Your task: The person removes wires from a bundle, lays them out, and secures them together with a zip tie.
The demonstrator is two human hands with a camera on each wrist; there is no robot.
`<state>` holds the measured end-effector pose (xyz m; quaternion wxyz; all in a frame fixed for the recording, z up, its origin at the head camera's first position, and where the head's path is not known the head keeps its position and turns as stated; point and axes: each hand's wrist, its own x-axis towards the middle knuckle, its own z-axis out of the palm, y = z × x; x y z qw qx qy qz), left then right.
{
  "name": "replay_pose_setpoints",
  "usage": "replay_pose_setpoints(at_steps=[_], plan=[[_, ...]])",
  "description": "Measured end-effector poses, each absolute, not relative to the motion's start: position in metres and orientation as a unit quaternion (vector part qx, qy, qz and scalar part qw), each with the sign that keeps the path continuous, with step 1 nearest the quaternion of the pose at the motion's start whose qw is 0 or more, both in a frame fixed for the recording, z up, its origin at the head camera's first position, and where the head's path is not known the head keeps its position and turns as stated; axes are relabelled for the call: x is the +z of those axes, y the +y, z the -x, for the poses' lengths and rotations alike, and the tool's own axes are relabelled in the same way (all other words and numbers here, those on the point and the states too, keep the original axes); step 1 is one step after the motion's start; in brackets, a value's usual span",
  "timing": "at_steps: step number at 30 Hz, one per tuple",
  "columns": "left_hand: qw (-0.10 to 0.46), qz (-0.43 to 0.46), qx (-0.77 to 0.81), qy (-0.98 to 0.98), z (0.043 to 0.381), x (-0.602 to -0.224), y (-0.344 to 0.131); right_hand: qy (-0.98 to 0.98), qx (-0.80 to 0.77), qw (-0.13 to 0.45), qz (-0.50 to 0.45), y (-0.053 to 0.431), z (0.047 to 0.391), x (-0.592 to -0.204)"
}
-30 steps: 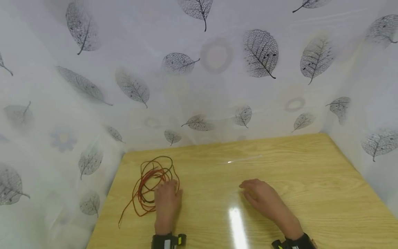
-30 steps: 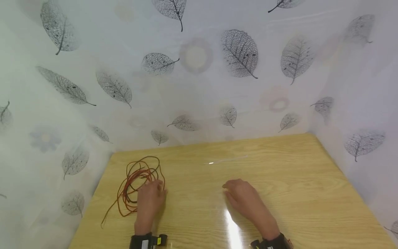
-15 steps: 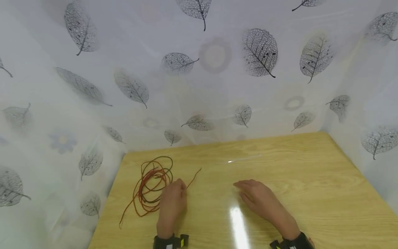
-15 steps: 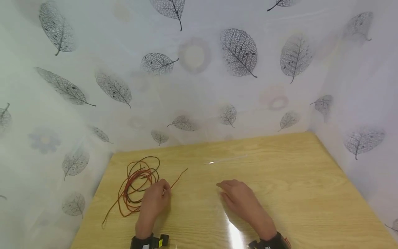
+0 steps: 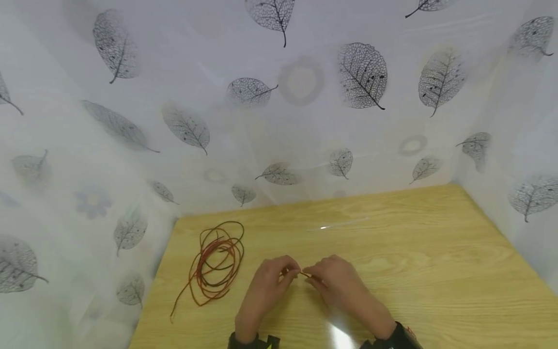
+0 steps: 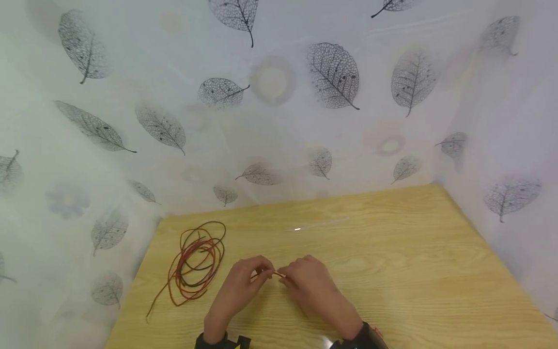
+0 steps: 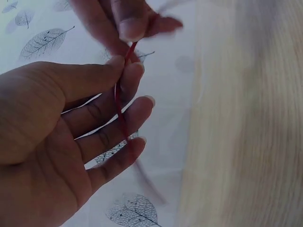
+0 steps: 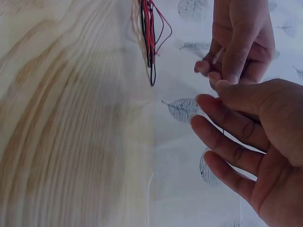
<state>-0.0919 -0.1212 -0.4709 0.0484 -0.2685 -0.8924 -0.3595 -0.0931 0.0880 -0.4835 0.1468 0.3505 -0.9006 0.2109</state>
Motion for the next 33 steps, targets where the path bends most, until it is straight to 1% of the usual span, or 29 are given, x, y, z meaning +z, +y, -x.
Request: replay_pose_setpoints(at_steps=[3, 6, 11, 14, 19, 22, 26, 29, 33], plan=[[0.029, 0.261, -0.355, -0.897, 0.093, -0.476, -0.122, -0.904, 0.213, 0.143, -0.341, 0.101, 0.093, -0.486], [0.022, 0.251, -0.335, -0.908, 0.095, -0.480, -0.125, -0.905, 0.222, 0.136, -0.337, 0.116, 0.095, -0.487], [0.036, 0.226, -0.328, -0.916, 0.097, -0.488, -0.132, -0.915, 0.233, 0.104, -0.311, 0.134, 0.095, -0.490], [0.033, 0.229, -0.357, -0.905, 0.099, -0.491, -0.130, -0.917, 0.252, 0.067, -0.301, 0.131, 0.093, -0.494], [0.034, 0.255, -0.402, -0.879, 0.100, -0.492, -0.119, -0.915, 0.265, 0.016, -0.305, 0.113, 0.089, -0.504], [0.054, 0.257, -0.411, -0.873, 0.099, -0.490, -0.117, -0.920, 0.251, 0.019, -0.301, 0.110, 0.087, -0.507], [0.074, 0.246, -0.407, -0.876, 0.100, -0.491, -0.122, -0.924, 0.257, 0.031, -0.280, 0.120, 0.090, -0.503], [0.075, 0.239, -0.399, -0.882, 0.102, -0.496, -0.128, -0.926, 0.265, 0.031, -0.267, 0.134, 0.094, -0.497], [0.059, 0.232, -0.387, -0.890, 0.104, -0.504, -0.131, -0.931, 0.246, 0.037, -0.265, 0.150, 0.100, -0.495]])
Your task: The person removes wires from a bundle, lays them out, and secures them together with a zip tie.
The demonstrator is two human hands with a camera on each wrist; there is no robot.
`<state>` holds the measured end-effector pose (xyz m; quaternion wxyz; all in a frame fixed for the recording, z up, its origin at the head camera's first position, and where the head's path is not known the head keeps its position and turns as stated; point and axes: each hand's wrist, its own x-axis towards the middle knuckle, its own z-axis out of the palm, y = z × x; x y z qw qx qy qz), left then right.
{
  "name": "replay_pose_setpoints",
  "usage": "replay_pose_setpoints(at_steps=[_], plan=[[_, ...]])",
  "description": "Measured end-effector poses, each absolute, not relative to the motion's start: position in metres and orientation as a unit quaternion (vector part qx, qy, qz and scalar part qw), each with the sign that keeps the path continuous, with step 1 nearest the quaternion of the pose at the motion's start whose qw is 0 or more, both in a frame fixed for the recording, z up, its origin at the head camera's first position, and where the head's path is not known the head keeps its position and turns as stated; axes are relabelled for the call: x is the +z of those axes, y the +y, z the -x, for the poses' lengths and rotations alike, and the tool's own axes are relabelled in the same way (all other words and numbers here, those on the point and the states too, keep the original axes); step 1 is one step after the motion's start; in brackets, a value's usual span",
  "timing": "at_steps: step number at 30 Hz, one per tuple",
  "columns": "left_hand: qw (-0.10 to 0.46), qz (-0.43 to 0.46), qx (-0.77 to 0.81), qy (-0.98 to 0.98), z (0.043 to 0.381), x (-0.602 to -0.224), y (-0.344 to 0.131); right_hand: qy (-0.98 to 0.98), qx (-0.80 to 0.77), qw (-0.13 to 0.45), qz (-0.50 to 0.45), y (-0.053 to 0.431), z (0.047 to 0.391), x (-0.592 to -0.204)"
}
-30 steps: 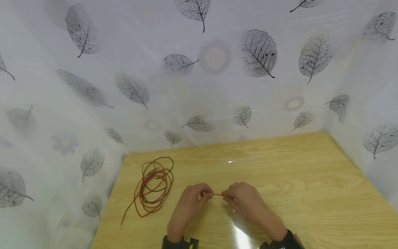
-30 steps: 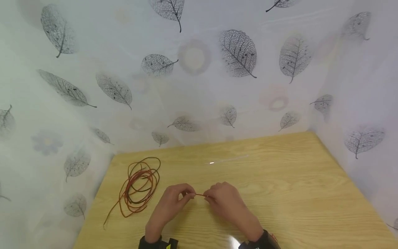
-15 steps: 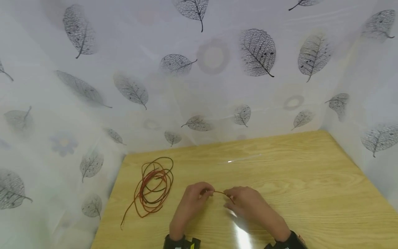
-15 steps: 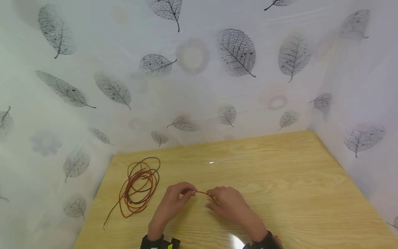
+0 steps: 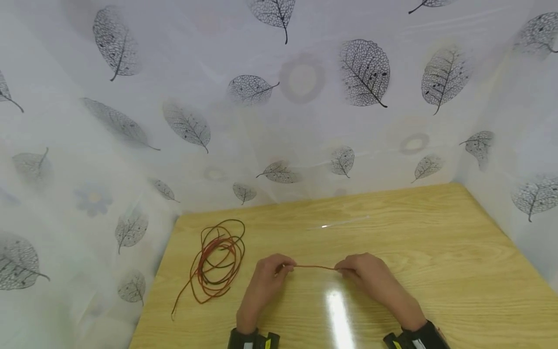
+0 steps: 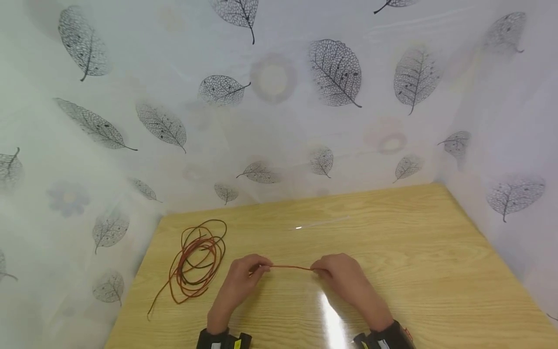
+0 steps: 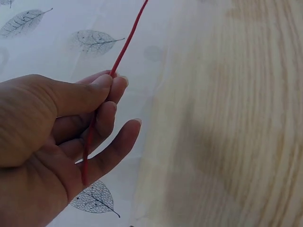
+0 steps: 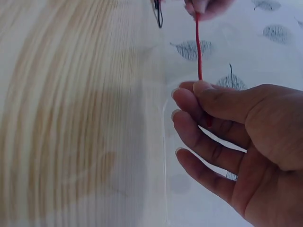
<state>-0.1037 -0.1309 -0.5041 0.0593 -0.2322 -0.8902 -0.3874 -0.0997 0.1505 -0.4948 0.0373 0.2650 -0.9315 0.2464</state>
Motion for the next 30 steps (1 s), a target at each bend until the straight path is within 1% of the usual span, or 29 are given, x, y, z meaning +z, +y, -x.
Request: replay_pose_setpoints(at_steps=[6, 12, 15, 18, 22, 25, 30], plan=[[0.014, 0.230, -0.369, -0.900, 0.104, -0.513, -0.127, -0.937, 0.238, 0.039, -0.251, 0.166, 0.106, -0.494], [-0.028, 0.276, -0.361, -0.891, 0.101, -0.519, -0.122, -0.942, 0.242, 0.028, -0.231, 0.179, 0.109, -0.496], [-0.028, 0.292, -0.362, -0.885, 0.101, -0.521, -0.119, -0.945, 0.238, 0.026, -0.224, 0.185, 0.111, -0.499], [-0.010, 0.297, -0.354, -0.887, 0.102, -0.522, -0.117, -0.944, 0.243, 0.028, -0.220, 0.189, 0.113, -0.504], [0.002, 0.268, -0.331, -0.905, 0.101, -0.519, -0.118, -0.947, 0.242, 0.028, -0.209, 0.189, 0.114, -0.508], [0.002, 0.247, -0.315, -0.916, 0.100, -0.519, -0.119, -0.953, 0.230, 0.021, -0.197, 0.191, 0.115, -0.509], [0.014, 0.270, -0.293, -0.917, 0.099, -0.521, -0.118, -0.956, 0.220, 0.017, -0.192, 0.197, 0.115, -0.510]])
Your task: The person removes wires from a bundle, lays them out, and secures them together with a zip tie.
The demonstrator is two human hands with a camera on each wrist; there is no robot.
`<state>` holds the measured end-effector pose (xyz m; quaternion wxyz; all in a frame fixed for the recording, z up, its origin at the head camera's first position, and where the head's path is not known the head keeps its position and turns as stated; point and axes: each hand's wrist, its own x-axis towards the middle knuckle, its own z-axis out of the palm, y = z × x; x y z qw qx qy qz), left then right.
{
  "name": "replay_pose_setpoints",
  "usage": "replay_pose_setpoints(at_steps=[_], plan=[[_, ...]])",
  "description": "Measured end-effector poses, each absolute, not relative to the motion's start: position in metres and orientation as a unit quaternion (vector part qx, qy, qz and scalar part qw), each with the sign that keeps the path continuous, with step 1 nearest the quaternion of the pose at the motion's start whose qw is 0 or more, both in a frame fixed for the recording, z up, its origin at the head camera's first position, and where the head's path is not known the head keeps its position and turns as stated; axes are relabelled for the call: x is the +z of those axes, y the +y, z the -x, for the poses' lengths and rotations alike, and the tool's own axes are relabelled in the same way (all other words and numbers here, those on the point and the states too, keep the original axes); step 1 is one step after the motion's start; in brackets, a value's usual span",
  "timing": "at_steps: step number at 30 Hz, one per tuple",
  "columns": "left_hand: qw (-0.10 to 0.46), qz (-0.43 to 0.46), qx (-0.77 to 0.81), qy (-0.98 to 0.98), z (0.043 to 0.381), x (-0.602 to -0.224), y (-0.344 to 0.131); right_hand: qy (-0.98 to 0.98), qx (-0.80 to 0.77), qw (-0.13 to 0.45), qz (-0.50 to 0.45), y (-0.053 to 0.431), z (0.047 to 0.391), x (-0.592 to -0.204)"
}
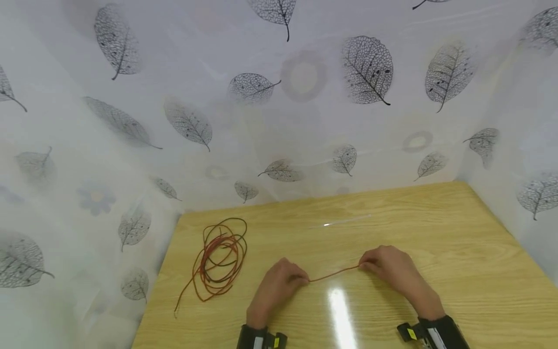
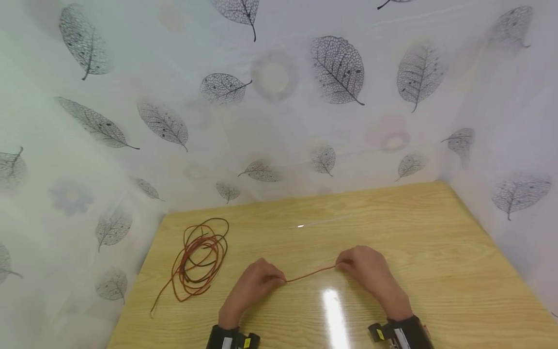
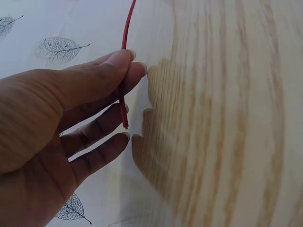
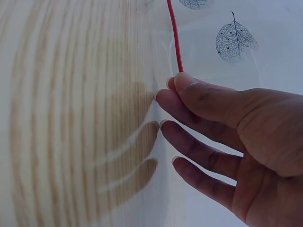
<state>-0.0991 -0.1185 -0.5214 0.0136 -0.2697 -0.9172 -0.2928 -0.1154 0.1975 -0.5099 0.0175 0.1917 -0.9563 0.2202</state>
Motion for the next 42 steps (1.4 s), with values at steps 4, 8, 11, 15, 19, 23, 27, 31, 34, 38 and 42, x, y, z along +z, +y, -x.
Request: replay_pose_setpoints(at_steps=[4, 8, 11, 15, 19, 23, 27, 31, 34, 38, 42], plan=[[0.031, 0.277, -0.277, -0.920, 0.098, -0.523, -0.116, -0.960, 0.206, 0.039, -0.187, 0.199, 0.115, -0.513], [0.053, 0.264, -0.264, -0.926, 0.098, -0.527, -0.114, -0.958, 0.211, 0.042, -0.189, 0.196, 0.114, -0.515], [0.067, 0.254, -0.262, -0.928, 0.099, -0.530, -0.113, -0.954, 0.221, 0.035, -0.199, 0.194, 0.114, -0.516], [0.069, 0.250, -0.271, -0.927, 0.099, -0.530, -0.113, -0.953, 0.225, 0.031, -0.202, 0.192, 0.115, -0.515], [0.066, 0.228, -0.279, -0.931, 0.099, -0.527, -0.116, -0.953, 0.228, 0.018, -0.201, 0.190, 0.115, -0.516], [0.119, 0.167, -0.277, -0.939, 0.099, -0.521, -0.131, -0.952, 0.227, 0.023, -0.206, 0.189, 0.114, -0.517], [0.206, 0.050, -0.265, -0.941, 0.096, -0.509, -0.165, -0.947, 0.228, 0.053, -0.219, 0.188, 0.114, -0.515], [0.227, -0.065, -0.252, -0.938, 0.094, -0.503, -0.196, -0.941, 0.237, 0.084, -0.226, 0.187, 0.112, -0.510], [0.193, -0.115, -0.237, -0.945, 0.092, -0.506, -0.211, -0.936, 0.249, 0.089, -0.231, 0.183, 0.112, -0.506], [0.165, -0.135, -0.222, -0.952, 0.091, -0.514, -0.219, -0.929, 0.267, 0.079, -0.242, 0.176, 0.111, -0.503], [0.167, -0.139, -0.214, -0.952, 0.092, -0.519, -0.222, -0.928, 0.262, 0.082, -0.251, 0.172, 0.110, -0.503]])
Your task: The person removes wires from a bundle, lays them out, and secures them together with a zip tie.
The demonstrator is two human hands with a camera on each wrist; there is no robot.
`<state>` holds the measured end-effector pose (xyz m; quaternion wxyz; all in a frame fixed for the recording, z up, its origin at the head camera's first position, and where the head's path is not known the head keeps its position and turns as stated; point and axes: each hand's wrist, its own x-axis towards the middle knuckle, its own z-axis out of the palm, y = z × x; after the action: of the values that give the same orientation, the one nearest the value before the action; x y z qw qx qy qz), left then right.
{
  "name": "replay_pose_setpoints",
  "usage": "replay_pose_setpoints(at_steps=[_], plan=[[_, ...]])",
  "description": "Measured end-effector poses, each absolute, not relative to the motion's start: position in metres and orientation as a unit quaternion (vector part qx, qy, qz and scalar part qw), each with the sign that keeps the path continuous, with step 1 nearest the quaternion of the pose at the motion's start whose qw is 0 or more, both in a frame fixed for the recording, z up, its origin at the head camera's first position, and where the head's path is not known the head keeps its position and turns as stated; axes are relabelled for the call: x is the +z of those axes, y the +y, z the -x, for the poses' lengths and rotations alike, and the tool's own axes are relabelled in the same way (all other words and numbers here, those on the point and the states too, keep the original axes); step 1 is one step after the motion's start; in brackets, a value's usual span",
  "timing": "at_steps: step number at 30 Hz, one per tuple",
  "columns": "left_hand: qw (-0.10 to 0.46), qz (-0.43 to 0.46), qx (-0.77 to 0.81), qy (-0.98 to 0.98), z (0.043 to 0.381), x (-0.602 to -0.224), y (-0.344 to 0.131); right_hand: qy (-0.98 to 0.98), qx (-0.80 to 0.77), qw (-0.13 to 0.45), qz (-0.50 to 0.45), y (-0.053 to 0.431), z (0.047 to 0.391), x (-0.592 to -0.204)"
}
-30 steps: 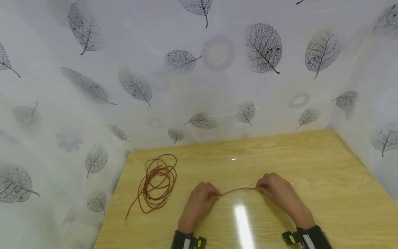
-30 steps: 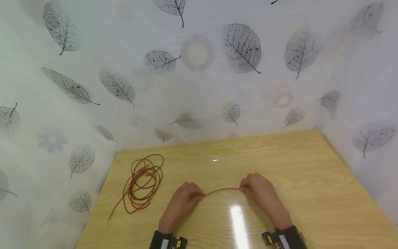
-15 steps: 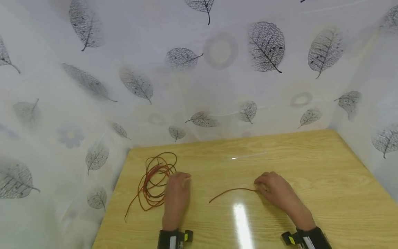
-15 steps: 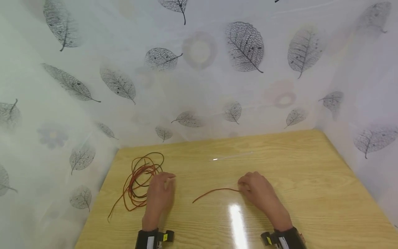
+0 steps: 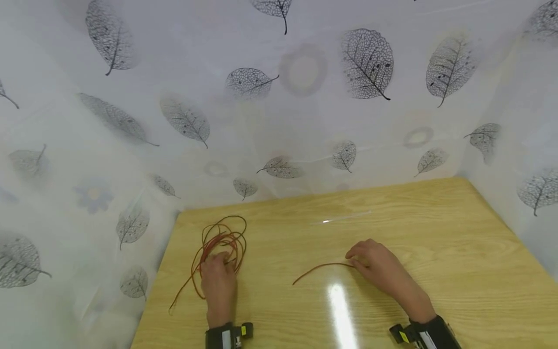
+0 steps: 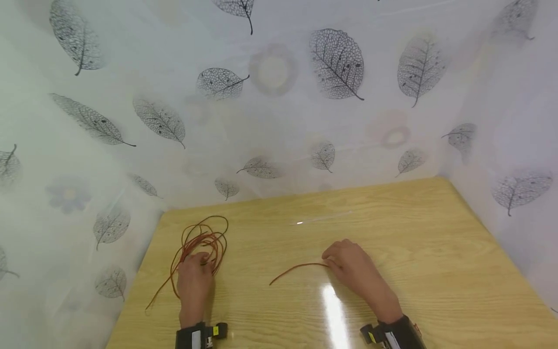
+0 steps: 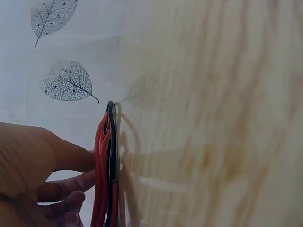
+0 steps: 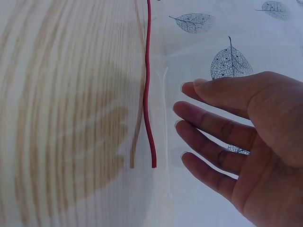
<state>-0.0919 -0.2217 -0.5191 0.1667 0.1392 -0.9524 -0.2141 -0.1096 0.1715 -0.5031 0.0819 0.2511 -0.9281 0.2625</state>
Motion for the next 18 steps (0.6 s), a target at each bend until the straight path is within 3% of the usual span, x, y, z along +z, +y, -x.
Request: replay_pose_setpoints(at_steps=[5, 10, 13, 18], plan=[[0.180, -0.133, -0.209, -0.952, 0.093, -0.523, -0.225, -0.926, 0.253, 0.101, -0.261, 0.171, 0.109, -0.504], [0.242, -0.087, -0.195, -0.946, 0.095, -0.523, -0.226, -0.924, 0.252, 0.102, -0.268, 0.168, 0.108, -0.504], [0.283, -0.055, -0.191, -0.938, 0.099, -0.516, -0.223, -0.918, 0.256, 0.106, -0.283, 0.160, 0.109, -0.502], [0.299, -0.023, -0.224, -0.927, 0.102, -0.497, -0.210, -0.903, 0.258, 0.120, -0.324, 0.134, 0.113, -0.489]])
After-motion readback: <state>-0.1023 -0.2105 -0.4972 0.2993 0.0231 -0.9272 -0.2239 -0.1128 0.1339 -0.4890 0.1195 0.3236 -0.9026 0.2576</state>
